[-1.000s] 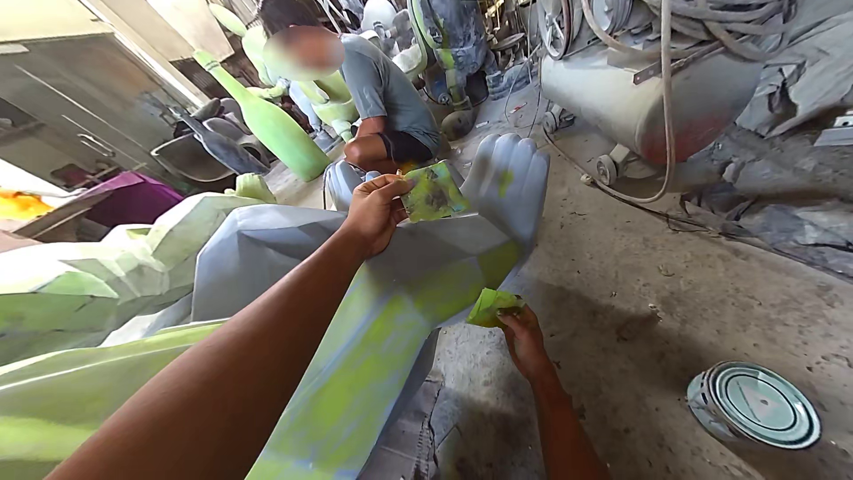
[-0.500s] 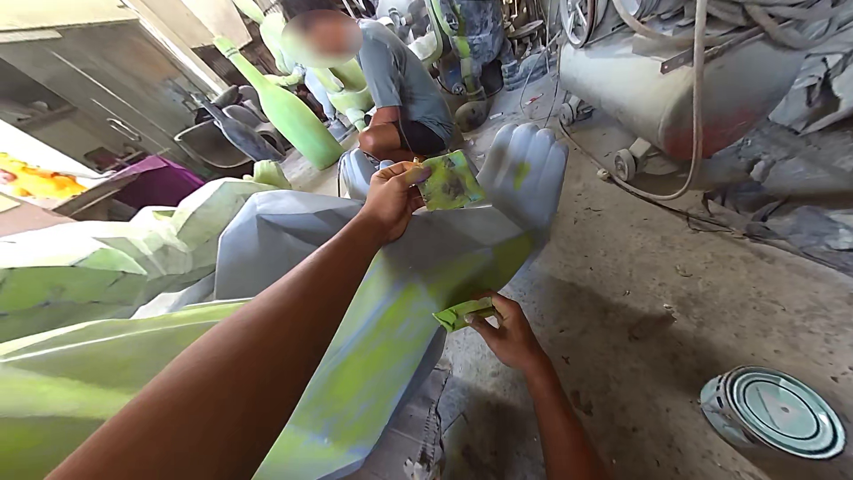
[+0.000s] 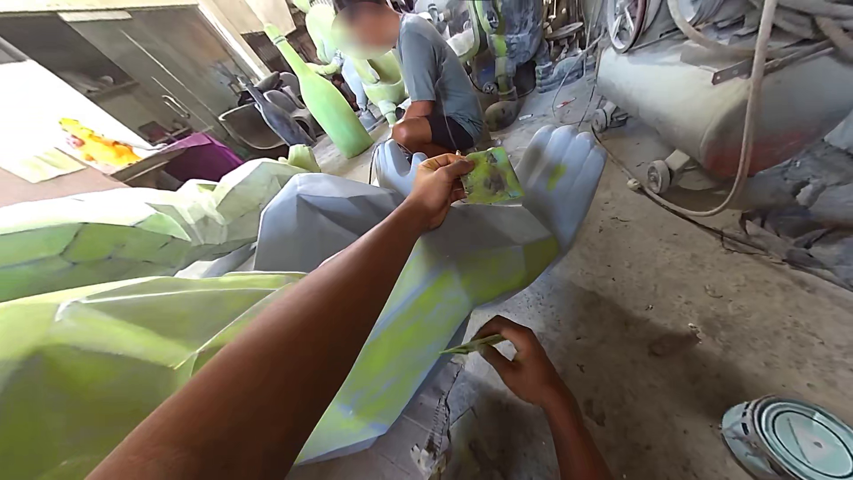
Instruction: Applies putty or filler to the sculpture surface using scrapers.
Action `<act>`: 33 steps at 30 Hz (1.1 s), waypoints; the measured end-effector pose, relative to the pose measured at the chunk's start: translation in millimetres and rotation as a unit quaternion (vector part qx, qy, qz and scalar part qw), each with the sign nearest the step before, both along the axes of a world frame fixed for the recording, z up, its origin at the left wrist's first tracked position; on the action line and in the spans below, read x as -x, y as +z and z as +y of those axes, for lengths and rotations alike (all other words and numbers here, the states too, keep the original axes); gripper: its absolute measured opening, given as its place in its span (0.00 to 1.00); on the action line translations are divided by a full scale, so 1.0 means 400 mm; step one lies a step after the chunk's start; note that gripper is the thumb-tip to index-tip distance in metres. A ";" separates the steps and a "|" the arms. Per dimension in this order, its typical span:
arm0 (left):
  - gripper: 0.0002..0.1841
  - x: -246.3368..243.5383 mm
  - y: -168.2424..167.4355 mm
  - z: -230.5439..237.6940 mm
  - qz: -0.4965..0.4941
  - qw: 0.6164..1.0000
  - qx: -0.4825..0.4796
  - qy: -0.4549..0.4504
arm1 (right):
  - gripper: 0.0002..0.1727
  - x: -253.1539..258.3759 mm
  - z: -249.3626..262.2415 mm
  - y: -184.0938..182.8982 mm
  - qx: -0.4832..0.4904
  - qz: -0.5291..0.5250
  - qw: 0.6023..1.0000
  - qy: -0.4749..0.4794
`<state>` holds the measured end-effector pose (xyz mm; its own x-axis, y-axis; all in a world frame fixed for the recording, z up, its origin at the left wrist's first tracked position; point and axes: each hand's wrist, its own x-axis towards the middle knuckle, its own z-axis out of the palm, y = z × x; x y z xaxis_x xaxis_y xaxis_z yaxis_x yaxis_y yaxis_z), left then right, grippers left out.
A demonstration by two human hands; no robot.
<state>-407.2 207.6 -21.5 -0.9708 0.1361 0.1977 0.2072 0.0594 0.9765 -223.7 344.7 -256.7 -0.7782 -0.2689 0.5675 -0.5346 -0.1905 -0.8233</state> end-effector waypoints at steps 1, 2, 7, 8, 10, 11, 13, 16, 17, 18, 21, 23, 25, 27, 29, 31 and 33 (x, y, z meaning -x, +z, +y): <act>0.06 0.001 0.001 0.003 0.001 1.000 -0.002 0.001 | 0.09 0.001 0.024 0.000 0.043 -0.010 0.999 -0.020; 0.06 0.002 0.003 0.005 0.000 1.000 -0.009 0.005 | 0.10 0.003 0.050 0.006 0.085 -0.025 0.995 -0.045; 0.07 0.010 0.009 0.004 -0.020 0.994 -0.103 0.032 | 0.15 0.019 0.207 0.066 0.205 -0.129 0.943 -0.227; 0.08 0.013 0.011 0.004 -0.023 0.991 -0.128 0.040 | 0.16 0.019 0.237 0.076 0.219 -0.156 0.931 -0.247; 0.09 0.020 0.012 0.000 -0.020 0.981 -0.180 0.071 | 0.18 0.015 0.277 0.091 0.269 -0.220 0.901 -0.258; 0.09 0.022 0.015 -0.001 -0.014 0.976 -0.199 0.088 | 0.18 0.014 0.286 0.098 0.297 -0.254 0.882 -0.262; 0.11 0.019 0.028 0.001 0.004 0.966 -0.233 0.112 | 0.19 0.025 0.287 0.110 0.317 -0.312 0.852 -0.277; 0.12 -0.029 0.076 0.007 0.054 0.963 -0.242 0.110 | 0.28 0.078 0.268 0.115 0.277 -0.334 0.859 -0.273; 0.12 -0.065 0.097 0.011 0.076 0.964 -0.232 0.108 | 0.28 0.100 0.256 0.121 0.266 -0.332 0.865 -0.266; 0.11 -0.110 0.118 0.013 0.098 0.964 -0.222 0.110 | 0.28 0.121 0.244 0.131 0.249 -0.326 0.875 -0.256; 0.08 -0.283 0.161 0.026 0.152 0.962 -0.182 0.133 | 0.25 0.176 0.209 0.164 0.165 -0.313 0.901 -0.250; 0.08 -0.396 0.177 0.039 0.154 0.958 -0.187 0.155 | 0.23 0.200 0.185 0.182 0.096 -0.304 0.913 -0.256; 0.09 -0.482 0.183 0.050 0.143 0.953 -0.207 0.169 | 0.22 0.202 0.154 0.206 0.054 -0.287 0.923 -0.251; 0.10 -0.532 0.181 0.049 0.132 0.952 -0.213 0.177 | 0.24 0.178 0.116 0.247 0.029 -0.263 0.939 -0.221; 0.11 -0.551 0.174 0.043 0.119 0.948 -0.221 0.194 | 0.25 0.146 0.086 0.290 0.039 -0.244 0.957 -0.154; 0.09 -0.554 0.153 0.028 0.108 0.946 -0.226 0.206 | 0.25 0.108 0.099 0.330 0.088 -0.217 0.966 -0.111; 0.08 -0.558 0.116 0.004 0.080 0.953 -0.223 0.191 | 0.25 0.069 0.162 0.350 0.164 -0.149 0.966 -0.129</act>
